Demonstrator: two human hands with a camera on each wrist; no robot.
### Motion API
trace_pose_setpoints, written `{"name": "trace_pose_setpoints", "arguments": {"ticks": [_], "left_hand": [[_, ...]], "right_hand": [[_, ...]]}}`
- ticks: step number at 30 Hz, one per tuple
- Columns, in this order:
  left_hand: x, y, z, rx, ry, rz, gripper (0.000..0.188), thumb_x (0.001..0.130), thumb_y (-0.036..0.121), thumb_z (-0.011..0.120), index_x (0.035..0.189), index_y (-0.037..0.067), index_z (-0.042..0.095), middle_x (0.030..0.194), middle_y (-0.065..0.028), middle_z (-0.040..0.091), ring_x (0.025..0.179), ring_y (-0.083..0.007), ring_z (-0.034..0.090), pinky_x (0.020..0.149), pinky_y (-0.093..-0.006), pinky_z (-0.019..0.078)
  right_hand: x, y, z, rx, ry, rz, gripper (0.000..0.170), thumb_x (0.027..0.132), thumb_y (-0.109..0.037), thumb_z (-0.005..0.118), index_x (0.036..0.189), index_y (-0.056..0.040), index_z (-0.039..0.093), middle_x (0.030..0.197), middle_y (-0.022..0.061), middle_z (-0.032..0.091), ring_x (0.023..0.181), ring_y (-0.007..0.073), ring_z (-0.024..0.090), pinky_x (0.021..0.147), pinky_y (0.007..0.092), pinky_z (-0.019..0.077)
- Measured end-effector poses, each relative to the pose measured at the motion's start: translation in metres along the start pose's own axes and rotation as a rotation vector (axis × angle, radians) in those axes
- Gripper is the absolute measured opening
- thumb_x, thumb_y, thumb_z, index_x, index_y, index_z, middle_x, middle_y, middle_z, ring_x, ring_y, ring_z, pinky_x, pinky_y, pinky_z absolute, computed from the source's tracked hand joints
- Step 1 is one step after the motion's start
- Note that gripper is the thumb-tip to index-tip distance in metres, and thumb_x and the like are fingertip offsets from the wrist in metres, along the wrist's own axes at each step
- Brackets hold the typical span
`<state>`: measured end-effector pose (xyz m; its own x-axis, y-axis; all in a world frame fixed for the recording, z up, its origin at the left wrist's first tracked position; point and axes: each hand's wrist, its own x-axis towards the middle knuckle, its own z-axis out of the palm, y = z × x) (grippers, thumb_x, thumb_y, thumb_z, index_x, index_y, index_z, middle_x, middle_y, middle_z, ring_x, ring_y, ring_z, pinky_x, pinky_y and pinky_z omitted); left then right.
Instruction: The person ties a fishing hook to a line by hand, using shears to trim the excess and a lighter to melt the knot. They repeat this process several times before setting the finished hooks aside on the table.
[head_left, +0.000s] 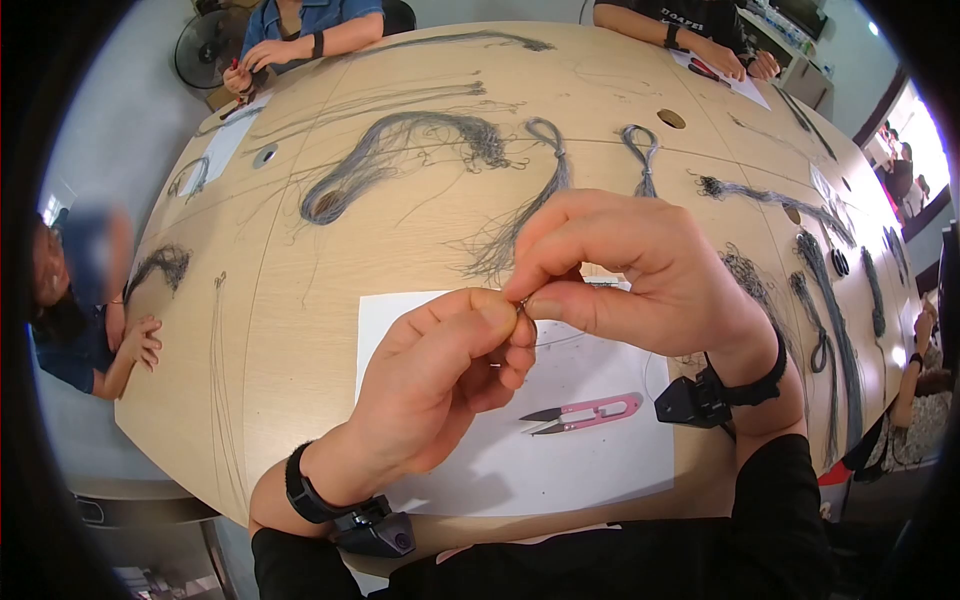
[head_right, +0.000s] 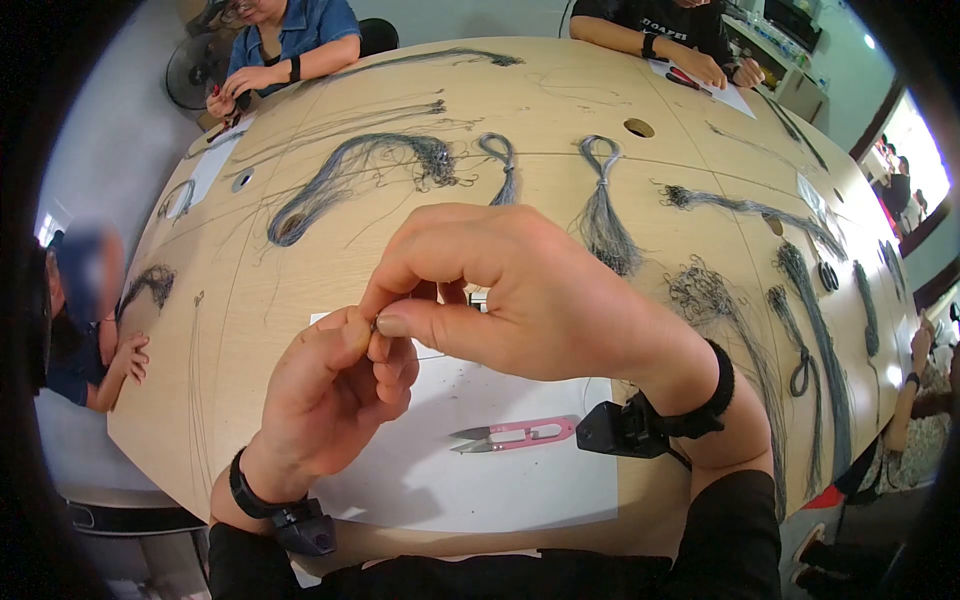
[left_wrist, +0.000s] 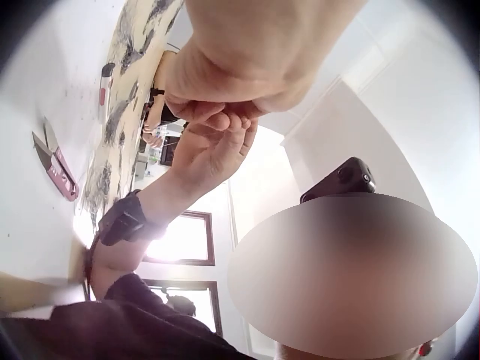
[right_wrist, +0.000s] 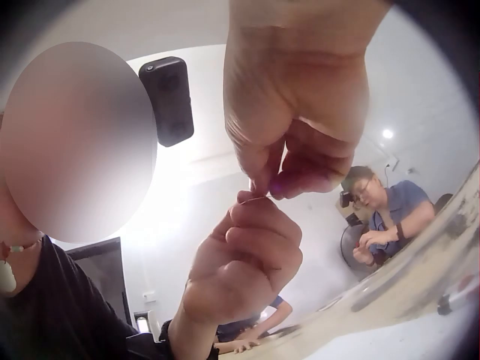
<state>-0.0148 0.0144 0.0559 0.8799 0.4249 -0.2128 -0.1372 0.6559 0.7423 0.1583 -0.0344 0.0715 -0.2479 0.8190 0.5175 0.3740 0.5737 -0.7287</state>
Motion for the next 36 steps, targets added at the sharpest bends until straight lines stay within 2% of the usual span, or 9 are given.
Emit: {"name": "trace_pose_setpoints", "arguments": {"ticks": [2,7,8,10,17,23,29,33,36], "left_hand": [[-0.001,0.000,0.001,0.042,0.045,0.034,0.015,0.080,0.019,0.044,0.074,0.007,0.050,0.070,0.0003,0.049,0.060,-0.0069,0.043,0.052,-0.0178,0.0338],[0.000,-0.002,0.004,0.051,0.081,0.085,0.016,0.081,0.020,0.044,0.075,0.007,0.050,0.070,0.0007,0.050,0.059,-0.0056,0.043,0.051,-0.0172,0.0331],[0.000,-0.003,0.003,0.045,0.083,0.104,0.016,0.082,0.020,0.044,0.076,0.007,0.051,0.070,0.0007,0.050,0.059,-0.0052,0.043,0.051,-0.0168,0.0328],[0.002,-0.005,0.000,0.075,0.123,0.147,0.014,0.081,0.019,0.046,0.078,0.006,0.052,0.071,0.0005,0.051,0.060,-0.0050,0.043,0.050,-0.0164,0.0325],[0.005,-0.011,0.000,0.194,0.239,0.349,0.012,0.079,0.015,0.053,0.085,0.005,0.054,0.075,-0.0006,0.054,0.061,-0.0037,0.043,0.048,-0.0153,0.0316],[0.004,-0.007,-0.001,0.234,0.187,0.254,0.013,0.080,0.016,0.050,0.085,0.004,0.052,0.074,0.0001,0.052,0.060,-0.0036,0.042,0.048,-0.0150,0.0309],[0.003,-0.002,-0.002,0.138,0.076,0.100,0.015,0.082,0.020,0.047,0.085,0.005,0.051,0.071,0.0005,0.049,0.060,-0.0039,0.041,0.048,-0.0152,0.0300],[0.004,-0.005,-0.003,0.128,0.035,0.120,0.015,0.082,0.020,0.048,0.085,0.005,0.051,0.071,0.0007,0.048,0.060,-0.0040,0.041,0.048,-0.0153,0.0299],[0.005,-0.007,-0.001,0.138,0.157,0.230,0.015,0.081,0.019,0.050,0.085,0.005,0.052,0.071,0.0007,0.049,0.061,-0.0042,0.041,0.048,-0.0155,0.0300]], "right_hand": [[-0.001,-0.001,0.000,-0.027,0.008,-0.018,0.010,0.071,-0.002,0.053,0.080,-0.0026,0.057,0.071,0.0058,0.054,0.062,0.0140,0.051,0.055,0.0222,0.0413],[-0.004,-0.005,0.010,0.174,0.163,0.163,0.010,0.072,-0.002,0.052,0.083,0.0003,0.051,0.071,0.0054,0.053,0.064,0.0114,0.051,0.056,0.0229,0.0423],[-0.004,-0.006,0.009,0.174,0.163,0.162,0.010,0.072,-0.002,0.052,0.083,0.0003,0.051,0.071,0.0054,0.053,0.064,0.0114,0.051,0.056,0.0229,0.0423],[-0.004,-0.009,0.006,0.152,0.106,0.192,0.019,0.072,0.006,0.051,0.090,0.0016,0.045,0.080,0.0040,0.049,0.072,0.0084,0.049,0.066,0.0205,0.0414],[-0.004,-0.009,0.006,0.092,0.129,0.187,0.021,0.071,0.007,0.051,0.089,0.0001,0.042,0.079,0.0035,0.046,0.072,0.0078,0.048,0.066,0.0206,0.0408],[-0.005,-0.011,0.007,0.018,0.096,0.178,0.021,0.070,0.007,0.051,0.088,-0.0003,0.042,0.079,0.0037,0.046,0.070,0.0085,0.048,0.065,0.0208,0.0407],[-0.004,-0.011,0.006,-0.197,0.070,0.033,0.020,0.070,0.006,0.053,0.086,-0.0003,0.044,0.077,0.0052,0.048,0.065,0.0103,0.049,0.060,0.0210,0.0417],[-0.004,-0.009,0.007,-0.201,0.112,0.041,0.017,0.069,0.005,0.054,0.085,0.0001,0.047,0.075,0.0057,0.050,0.062,0.0116,0.050,0.057,0.0212,0.0412],[-0.003,-0.008,0.007,-0.220,0.156,0.039,0.014,0.068,0.005,0.053,0.081,0.0004,0.051,0.071,0.0057,0.051,0.060,0.0118,0.049,0.055,0.0212,0.0401]]}}
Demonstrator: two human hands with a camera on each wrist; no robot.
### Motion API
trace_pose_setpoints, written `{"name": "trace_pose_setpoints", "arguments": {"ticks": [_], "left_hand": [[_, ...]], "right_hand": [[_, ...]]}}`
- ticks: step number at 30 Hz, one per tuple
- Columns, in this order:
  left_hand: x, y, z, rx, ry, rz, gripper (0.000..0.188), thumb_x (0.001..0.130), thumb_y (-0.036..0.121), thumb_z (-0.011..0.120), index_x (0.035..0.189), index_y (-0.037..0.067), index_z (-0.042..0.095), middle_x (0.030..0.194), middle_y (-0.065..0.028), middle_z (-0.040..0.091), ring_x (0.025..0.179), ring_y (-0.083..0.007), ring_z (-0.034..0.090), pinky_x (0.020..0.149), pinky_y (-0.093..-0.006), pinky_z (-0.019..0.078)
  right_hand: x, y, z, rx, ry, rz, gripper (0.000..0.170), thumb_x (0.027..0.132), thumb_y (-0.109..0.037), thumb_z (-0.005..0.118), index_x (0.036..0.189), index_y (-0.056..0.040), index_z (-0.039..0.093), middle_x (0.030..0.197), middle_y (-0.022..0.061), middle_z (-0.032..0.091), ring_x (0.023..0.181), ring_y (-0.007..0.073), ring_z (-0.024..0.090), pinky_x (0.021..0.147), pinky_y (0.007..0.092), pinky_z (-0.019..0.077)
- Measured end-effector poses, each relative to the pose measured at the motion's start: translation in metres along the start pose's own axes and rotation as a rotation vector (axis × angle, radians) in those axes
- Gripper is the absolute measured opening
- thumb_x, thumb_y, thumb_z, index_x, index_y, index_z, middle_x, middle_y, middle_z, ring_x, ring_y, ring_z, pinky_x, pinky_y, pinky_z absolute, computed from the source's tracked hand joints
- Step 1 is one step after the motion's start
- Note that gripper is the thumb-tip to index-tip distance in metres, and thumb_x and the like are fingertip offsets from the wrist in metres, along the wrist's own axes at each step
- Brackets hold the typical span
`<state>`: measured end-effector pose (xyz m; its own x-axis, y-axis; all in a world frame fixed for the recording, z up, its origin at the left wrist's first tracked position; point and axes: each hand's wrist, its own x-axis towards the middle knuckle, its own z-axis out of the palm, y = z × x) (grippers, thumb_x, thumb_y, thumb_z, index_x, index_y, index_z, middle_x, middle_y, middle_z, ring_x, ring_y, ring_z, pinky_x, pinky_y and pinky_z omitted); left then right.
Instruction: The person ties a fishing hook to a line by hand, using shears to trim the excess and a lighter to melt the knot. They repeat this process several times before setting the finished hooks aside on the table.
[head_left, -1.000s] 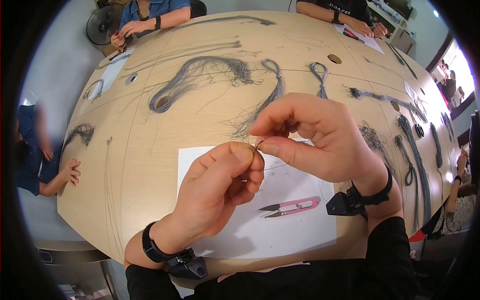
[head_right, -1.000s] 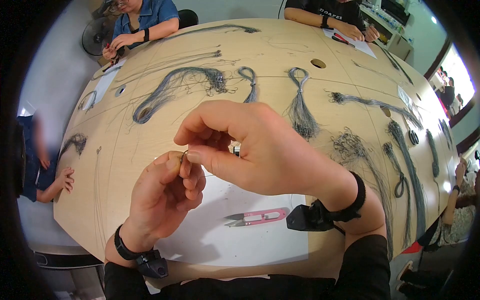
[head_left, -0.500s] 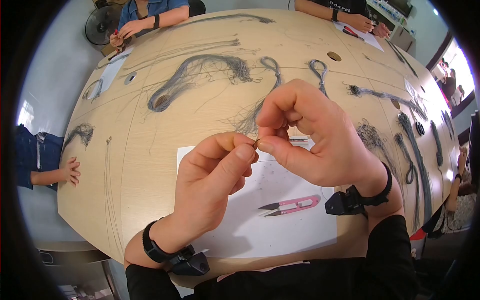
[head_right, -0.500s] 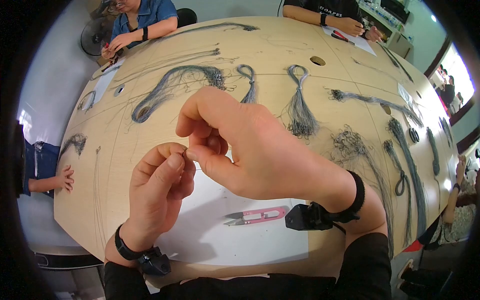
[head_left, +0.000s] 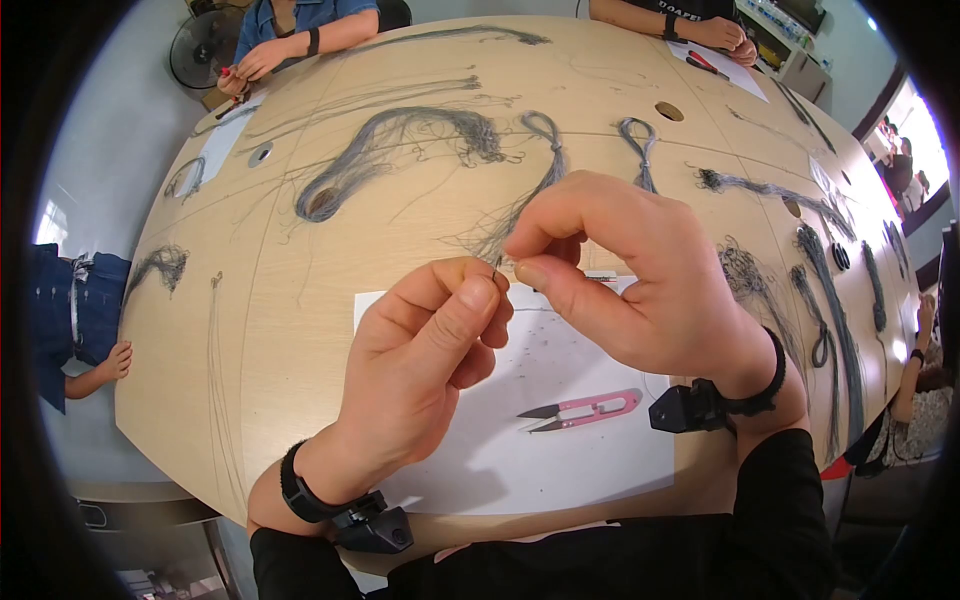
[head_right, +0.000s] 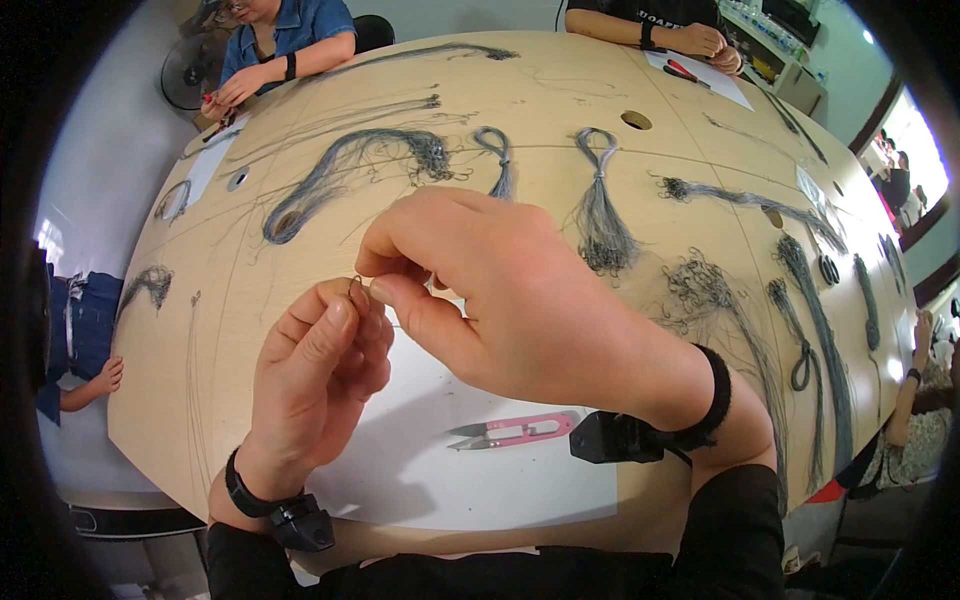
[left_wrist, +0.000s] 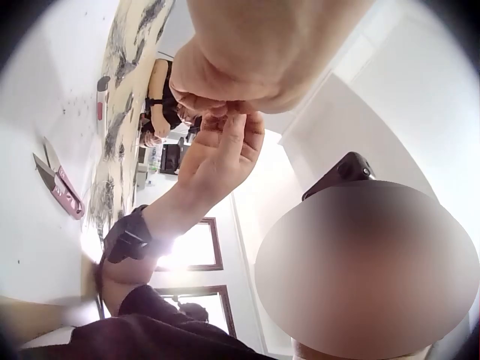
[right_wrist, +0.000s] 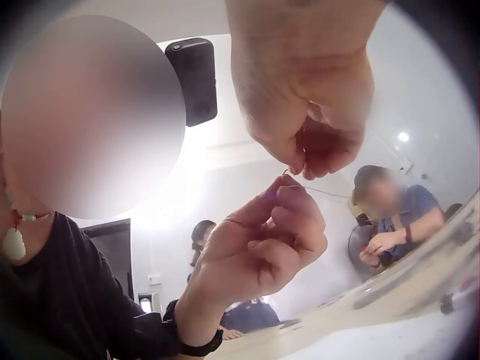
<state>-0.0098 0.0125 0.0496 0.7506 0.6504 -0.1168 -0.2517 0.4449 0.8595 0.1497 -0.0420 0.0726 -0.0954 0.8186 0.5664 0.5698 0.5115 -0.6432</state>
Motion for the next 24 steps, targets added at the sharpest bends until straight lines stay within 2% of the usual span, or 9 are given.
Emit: {"name": "trace_pose_setpoints", "arguments": {"ticks": [2,4,9,19,24], "left_hand": [[0.000,0.001,-0.001,0.044,0.021,0.075,0.014,0.080,0.017,0.052,0.086,0.005,0.053,0.072,0.0001,0.051,0.062,-0.0044,0.042,0.048,-0.0156,0.0304],[0.001,-0.001,-0.003,0.027,0.005,0.088,0.014,0.079,0.016,0.052,0.086,0.005,0.053,0.073,-0.0004,0.052,0.063,-0.0045,0.043,0.048,-0.0156,0.0305],[0.002,-0.003,-0.004,0.015,-0.010,0.099,0.013,0.078,0.014,0.054,0.085,0.004,0.054,0.075,-0.0013,0.054,0.064,-0.0049,0.044,0.048,-0.0157,0.0308],[0.000,-0.009,-0.004,-0.006,-0.009,-0.027,0.013,0.078,0.015,0.054,0.083,0.004,0.054,0.076,0.0001,0.054,0.062,-0.0045,0.044,0.048,-0.0159,0.0311],[0.001,-0.010,-0.004,-0.015,-0.052,-0.042,0.013,0.078,0.017,0.054,0.083,0.005,0.053,0.075,0.0003,0.053,0.062,-0.0045,0.044,0.048,-0.0159,0.0314]], "right_hand": [[0.000,-0.002,0.000,-0.035,0.020,-0.028,0.012,0.068,0.005,0.053,0.079,0.0007,0.052,0.069,0.0058,0.051,0.058,0.0120,0.049,0.053,0.0211,0.0396],[-0.001,-0.005,0.001,-0.030,-0.005,0.014,0.009,0.066,0.004,0.053,0.075,0.0005,0.054,0.065,0.0062,0.052,0.056,0.0123,0.048,0.051,0.0213,0.0388],[-0.001,-0.004,0.002,-0.050,0.005,-0.028,0.008,0.065,0.003,0.055,0.073,0.0001,0.054,0.064,0.0055,0.052,0.055,0.0137,0.048,0.049,0.0225,0.0391],[-0.003,0.003,0.008,-0.314,0.018,-0.205,0.014,0.056,0.003,0.055,0.066,-0.0049,0.048,0.063,0.0052,0.048,0.057,0.0200,0.046,0.050,0.0281,0.0385],[-0.002,0.005,0.007,-0.265,-0.003,-0.145,0.014,0.056,0.002,0.054,0.067,-0.0043,0.048,0.063,0.0051,0.048,0.057,0.0194,0.047,0.050,0.0271,0.0382]]}}
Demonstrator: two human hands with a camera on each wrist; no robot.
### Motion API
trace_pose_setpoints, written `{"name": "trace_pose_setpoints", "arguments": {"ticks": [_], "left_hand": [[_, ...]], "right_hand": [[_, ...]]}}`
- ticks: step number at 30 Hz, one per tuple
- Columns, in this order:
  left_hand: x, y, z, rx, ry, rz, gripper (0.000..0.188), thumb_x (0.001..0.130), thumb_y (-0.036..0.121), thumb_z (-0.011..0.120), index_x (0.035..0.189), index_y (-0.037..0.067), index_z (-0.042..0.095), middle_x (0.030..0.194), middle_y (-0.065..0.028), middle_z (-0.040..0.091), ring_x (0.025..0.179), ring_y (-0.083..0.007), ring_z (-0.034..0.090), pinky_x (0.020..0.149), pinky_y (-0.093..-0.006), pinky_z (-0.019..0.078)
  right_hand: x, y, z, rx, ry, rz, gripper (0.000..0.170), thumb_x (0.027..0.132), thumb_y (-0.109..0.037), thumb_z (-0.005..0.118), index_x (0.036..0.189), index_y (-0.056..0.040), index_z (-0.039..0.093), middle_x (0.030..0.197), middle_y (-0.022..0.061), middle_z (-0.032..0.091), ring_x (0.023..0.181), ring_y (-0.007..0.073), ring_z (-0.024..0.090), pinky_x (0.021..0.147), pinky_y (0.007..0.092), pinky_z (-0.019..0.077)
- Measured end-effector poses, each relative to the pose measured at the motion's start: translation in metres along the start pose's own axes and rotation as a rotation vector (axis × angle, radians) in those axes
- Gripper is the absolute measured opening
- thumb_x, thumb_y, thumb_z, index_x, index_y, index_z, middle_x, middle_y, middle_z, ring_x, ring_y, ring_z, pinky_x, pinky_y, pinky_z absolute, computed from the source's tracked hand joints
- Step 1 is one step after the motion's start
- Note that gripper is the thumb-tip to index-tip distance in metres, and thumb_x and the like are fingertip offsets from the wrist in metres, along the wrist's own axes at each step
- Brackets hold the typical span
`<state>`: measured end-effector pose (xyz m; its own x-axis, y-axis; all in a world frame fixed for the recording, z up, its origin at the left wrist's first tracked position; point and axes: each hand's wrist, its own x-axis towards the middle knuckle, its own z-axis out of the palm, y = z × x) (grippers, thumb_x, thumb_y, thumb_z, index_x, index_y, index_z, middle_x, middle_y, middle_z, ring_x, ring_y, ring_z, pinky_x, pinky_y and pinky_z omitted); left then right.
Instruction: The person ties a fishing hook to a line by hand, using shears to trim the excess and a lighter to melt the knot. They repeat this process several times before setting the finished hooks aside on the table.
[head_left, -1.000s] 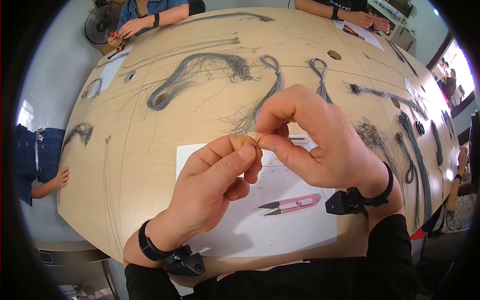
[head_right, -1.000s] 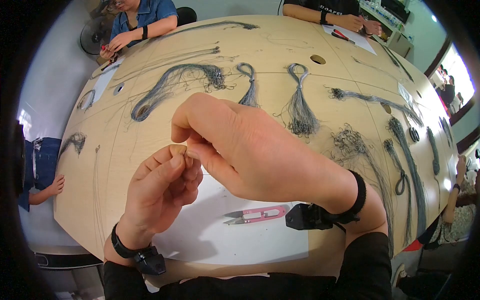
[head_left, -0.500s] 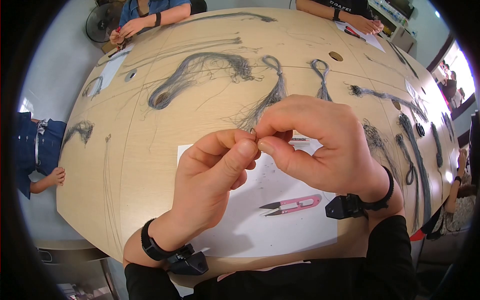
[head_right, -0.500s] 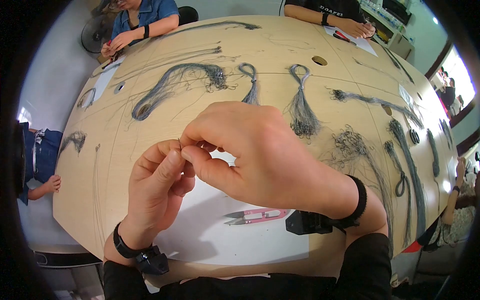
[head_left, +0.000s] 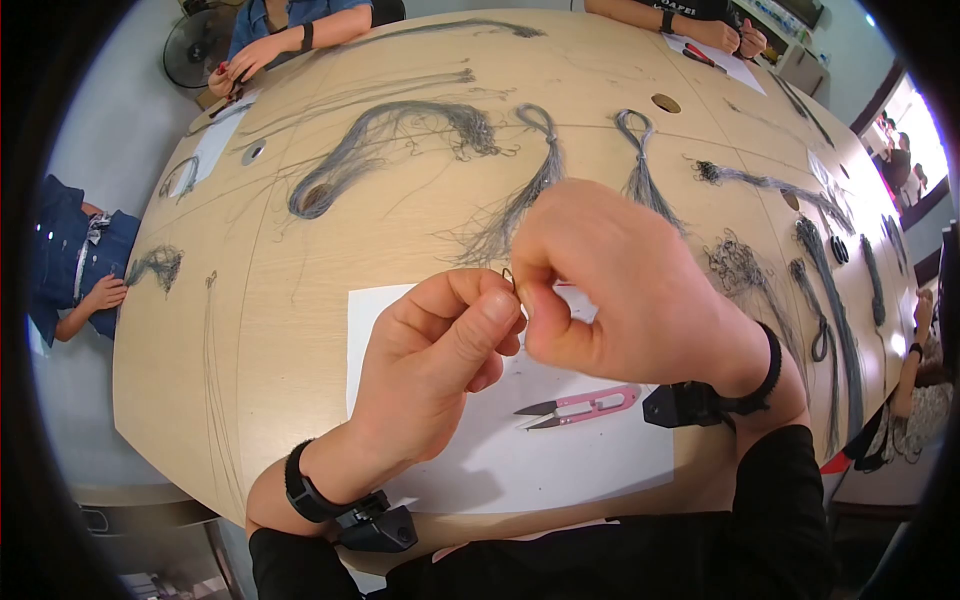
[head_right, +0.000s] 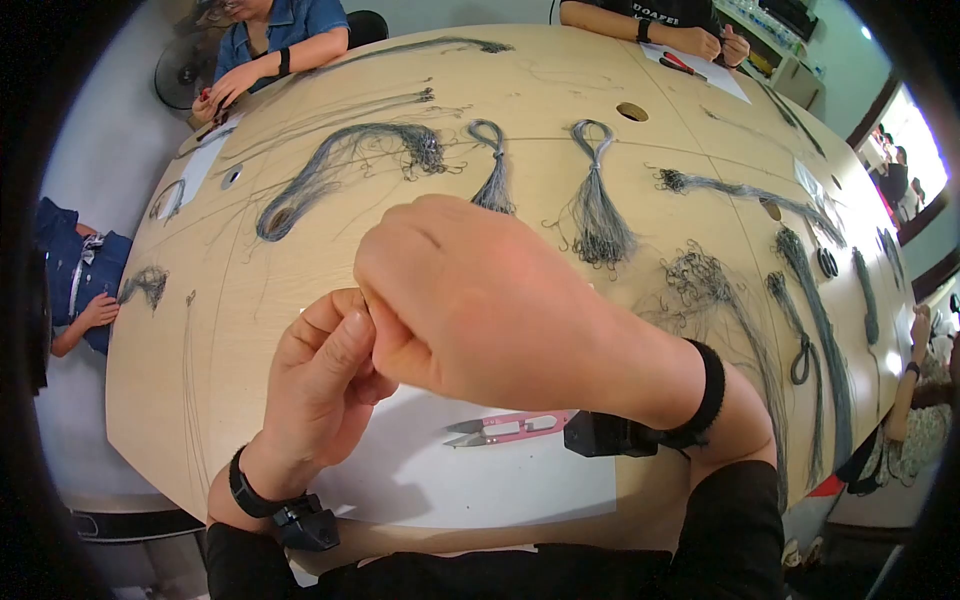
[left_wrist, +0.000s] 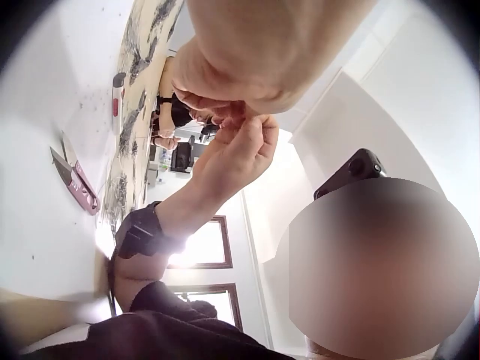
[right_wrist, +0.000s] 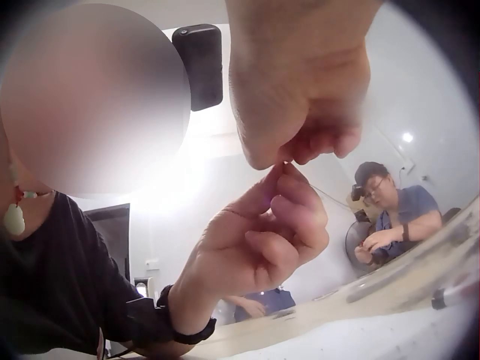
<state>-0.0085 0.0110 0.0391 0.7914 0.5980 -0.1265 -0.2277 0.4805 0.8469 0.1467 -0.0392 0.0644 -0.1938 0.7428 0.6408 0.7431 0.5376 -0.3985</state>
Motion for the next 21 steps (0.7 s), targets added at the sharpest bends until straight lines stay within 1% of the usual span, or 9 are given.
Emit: {"name": "trace_pose_setpoints", "arguments": {"ticks": [2,4,8,14,16,18,21], "left_hand": [[-0.0008,0.0010,0.0014,-0.004,0.008,0.045,0.013,0.079,0.018,0.053,0.084,0.006,0.053,0.074,0.0004,0.052,0.062,-0.0046,0.044,0.048,-0.0158,0.0314],[-0.0005,0.0017,0.0000,-0.001,0.006,0.051,0.013,0.079,0.018,0.053,0.084,0.006,0.053,0.073,0.0005,0.052,0.062,-0.0046,0.044,0.048,-0.0158,0.0314],[0.0004,0.0017,-0.0008,0.001,0.005,0.071,0.012,0.079,0.017,0.054,0.084,0.006,0.053,0.072,0.0011,0.051,0.062,-0.0044,0.043,0.048,-0.0157,0.0313],[0.0002,0.0009,-0.0010,0.005,0.009,0.034,0.012,0.078,0.016,0.055,0.084,0.006,0.054,0.074,0.0013,0.053,0.061,-0.0036,0.044,0.048,-0.0153,0.0317],[-0.0004,-0.0014,-0.0007,0.007,0.014,0.013,0.013,0.078,0.016,0.055,0.084,0.005,0.054,0.074,0.0013,0.053,0.061,-0.0035,0.044,0.048,-0.0152,0.0321],[-0.0004,-0.0027,0.0004,0.009,0.020,-0.009,0.013,0.078,0.016,0.055,0.084,0.005,0.053,0.075,0.0012,0.054,0.061,-0.0034,0.044,0.048,-0.0152,0.0325],[-0.0004,-0.0027,0.0023,0.048,0.035,0.013,0.013,0.078,0.016,0.054,0.085,0.005,0.053,0.075,0.0009,0.054,0.061,-0.0031,0.044,0.049,-0.0151,0.0332]], "right_hand": [[0.0009,-0.0005,-0.0019,0.047,0.012,0.036,0.013,0.058,0.002,0.054,0.068,-0.0039,0.048,0.063,0.0052,0.048,0.057,0.0187,0.047,0.050,0.0263,0.0381],[0.0002,0.0001,-0.0048,0.204,-0.017,0.093,0.010,0.061,0.002,0.053,0.069,-0.0029,0.050,0.061,0.0050,0.049,0.055,0.0168,0.047,0.049,0.0248,0.0382],[0.0007,0.0017,-0.0036,0.196,0.000,0.051,0.008,0.063,0.001,0.052,0.071,-0.0023,0.051,0.060,0.0045,0.049,0.053,0.0154,0.047,0.049,0.0236,0.0382],[0.0013,0.0015,-0.0026,0.151,0.012,0.041,0.013,0.058,0.003,0.053,0.068,-0.0041,0.050,0.059,0.0040,0.049,0.053,0.0166,0.047,0.048,0.0243,0.0379],[0.0009,0.0011,-0.0022,0.108,0.002,-0.006,0.016,0.053,0.004,0.053,0.065,-0.0050,0.048,0.059,0.0043,0.048,0.053,0.0192,0.045,0.047,0.0261,0.0373],[0.0008,-0.0001,-0.0002,0.087,0.025,-0.017,0.016,0.052,0.004,0.052,0.064,-0.0052,0.047,0.059,0.0046,0.047,0.054,0.0205,0.045,0.047,0.0269,0.0370],[0.0002,0.0006,0.0023,0.042,0.062,-0.043,0.017,0.051,0.004,0.052,0.063,-0.0055,0.046,0.060,0.0050,0.047,0.055,0.0223,0.044,0.047,0.0278,0.0367]]}}
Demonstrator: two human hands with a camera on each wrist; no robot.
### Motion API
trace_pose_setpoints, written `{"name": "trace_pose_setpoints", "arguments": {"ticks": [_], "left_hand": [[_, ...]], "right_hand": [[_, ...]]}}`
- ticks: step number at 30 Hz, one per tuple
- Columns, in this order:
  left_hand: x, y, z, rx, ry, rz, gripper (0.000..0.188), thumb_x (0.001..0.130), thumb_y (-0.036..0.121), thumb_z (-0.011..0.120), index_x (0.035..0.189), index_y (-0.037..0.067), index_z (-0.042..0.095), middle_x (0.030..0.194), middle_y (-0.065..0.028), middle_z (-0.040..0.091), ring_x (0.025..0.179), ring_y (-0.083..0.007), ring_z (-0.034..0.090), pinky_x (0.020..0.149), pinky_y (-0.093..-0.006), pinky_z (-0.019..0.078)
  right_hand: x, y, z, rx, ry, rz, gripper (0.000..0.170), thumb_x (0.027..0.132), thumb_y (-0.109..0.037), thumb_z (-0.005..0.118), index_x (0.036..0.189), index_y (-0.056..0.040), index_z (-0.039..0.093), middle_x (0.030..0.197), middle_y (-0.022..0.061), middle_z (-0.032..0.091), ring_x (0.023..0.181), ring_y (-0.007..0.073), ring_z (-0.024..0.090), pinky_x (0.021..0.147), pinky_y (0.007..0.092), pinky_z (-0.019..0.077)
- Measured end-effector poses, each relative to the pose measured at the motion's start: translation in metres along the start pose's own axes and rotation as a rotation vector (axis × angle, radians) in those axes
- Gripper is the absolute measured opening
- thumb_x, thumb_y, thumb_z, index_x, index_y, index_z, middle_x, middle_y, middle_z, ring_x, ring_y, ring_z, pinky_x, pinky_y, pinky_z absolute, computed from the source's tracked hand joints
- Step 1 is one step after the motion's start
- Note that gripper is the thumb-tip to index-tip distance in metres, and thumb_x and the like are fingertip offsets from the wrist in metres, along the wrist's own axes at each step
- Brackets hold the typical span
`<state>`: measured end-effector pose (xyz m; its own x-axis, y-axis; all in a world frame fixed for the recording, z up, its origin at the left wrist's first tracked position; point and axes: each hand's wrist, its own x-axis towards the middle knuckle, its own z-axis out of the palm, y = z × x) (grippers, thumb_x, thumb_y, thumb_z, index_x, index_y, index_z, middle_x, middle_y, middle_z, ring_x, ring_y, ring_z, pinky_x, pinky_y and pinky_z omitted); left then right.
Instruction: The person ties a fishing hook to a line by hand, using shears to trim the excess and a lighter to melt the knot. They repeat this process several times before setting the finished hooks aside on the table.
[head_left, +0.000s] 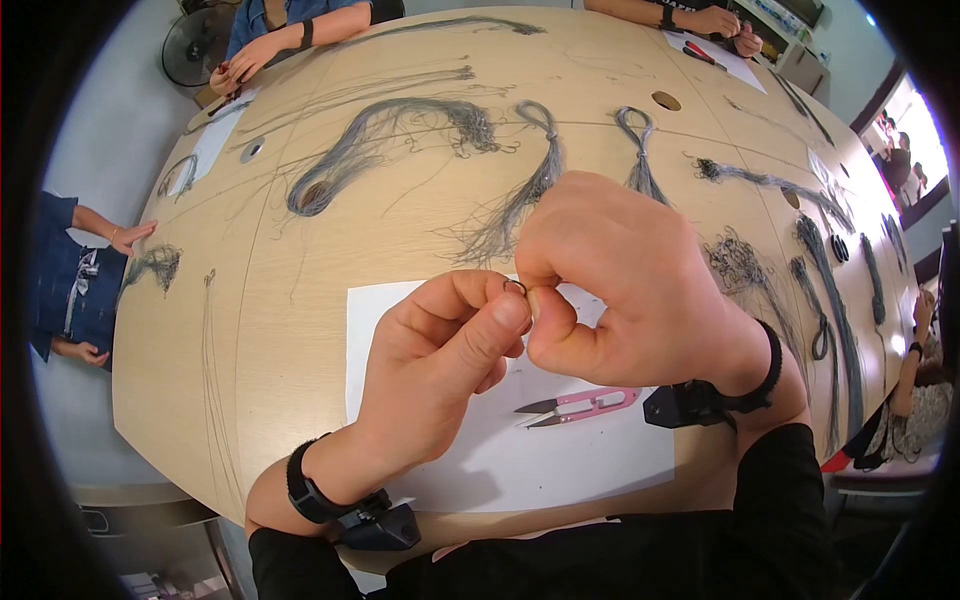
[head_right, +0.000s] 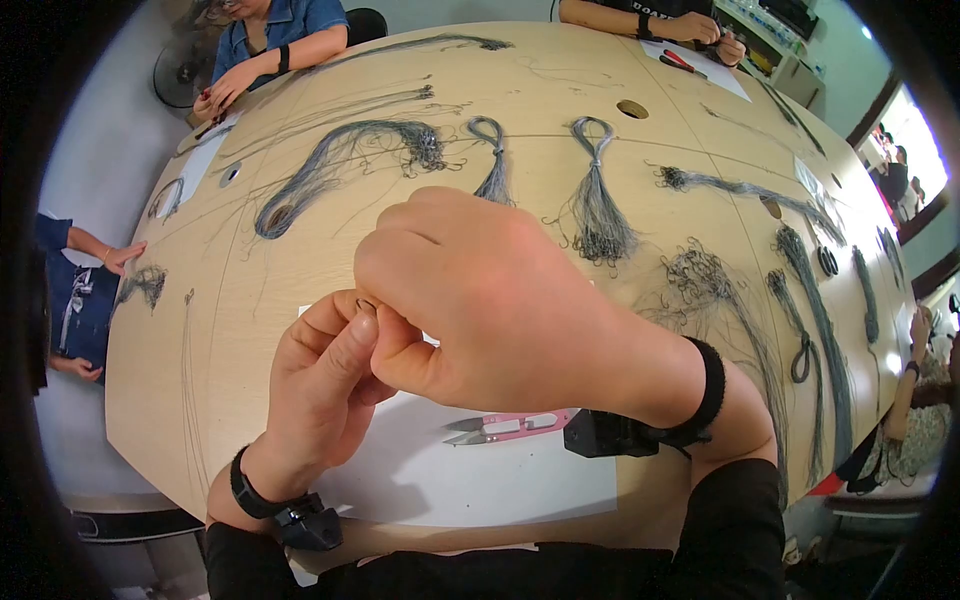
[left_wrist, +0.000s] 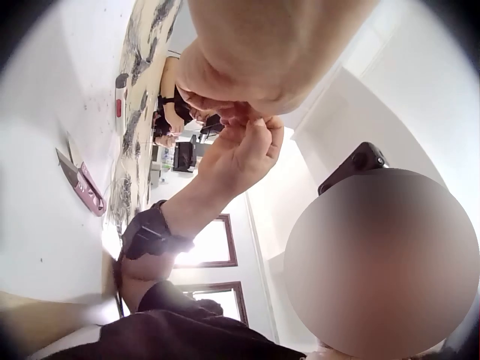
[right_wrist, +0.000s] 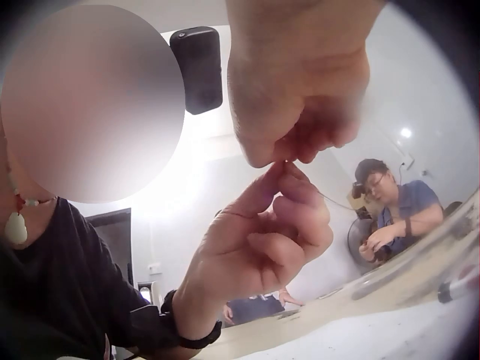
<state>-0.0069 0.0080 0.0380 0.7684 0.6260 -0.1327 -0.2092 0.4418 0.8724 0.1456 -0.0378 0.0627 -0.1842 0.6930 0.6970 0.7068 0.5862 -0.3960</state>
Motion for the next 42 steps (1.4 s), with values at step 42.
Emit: {"name": "trace_pose_setpoints", "arguments": {"ticks": [42], "left_hand": [[0.000,-0.003,0.000,0.105,-0.058,0.161,0.009,0.081,0.008,0.048,0.084,0.000,0.050,0.076,0.0011,0.051,0.066,-0.0024,0.041,0.056,-0.0150,0.0332]], "right_hand": [[-0.002,0.000,0.003,-0.181,0.012,-0.127,0.017,0.051,0.004,0.051,0.066,-0.0045,0.047,0.060,0.0062,0.045,0.053,0.0243,0.043,0.046,0.0288,0.0368]]}}
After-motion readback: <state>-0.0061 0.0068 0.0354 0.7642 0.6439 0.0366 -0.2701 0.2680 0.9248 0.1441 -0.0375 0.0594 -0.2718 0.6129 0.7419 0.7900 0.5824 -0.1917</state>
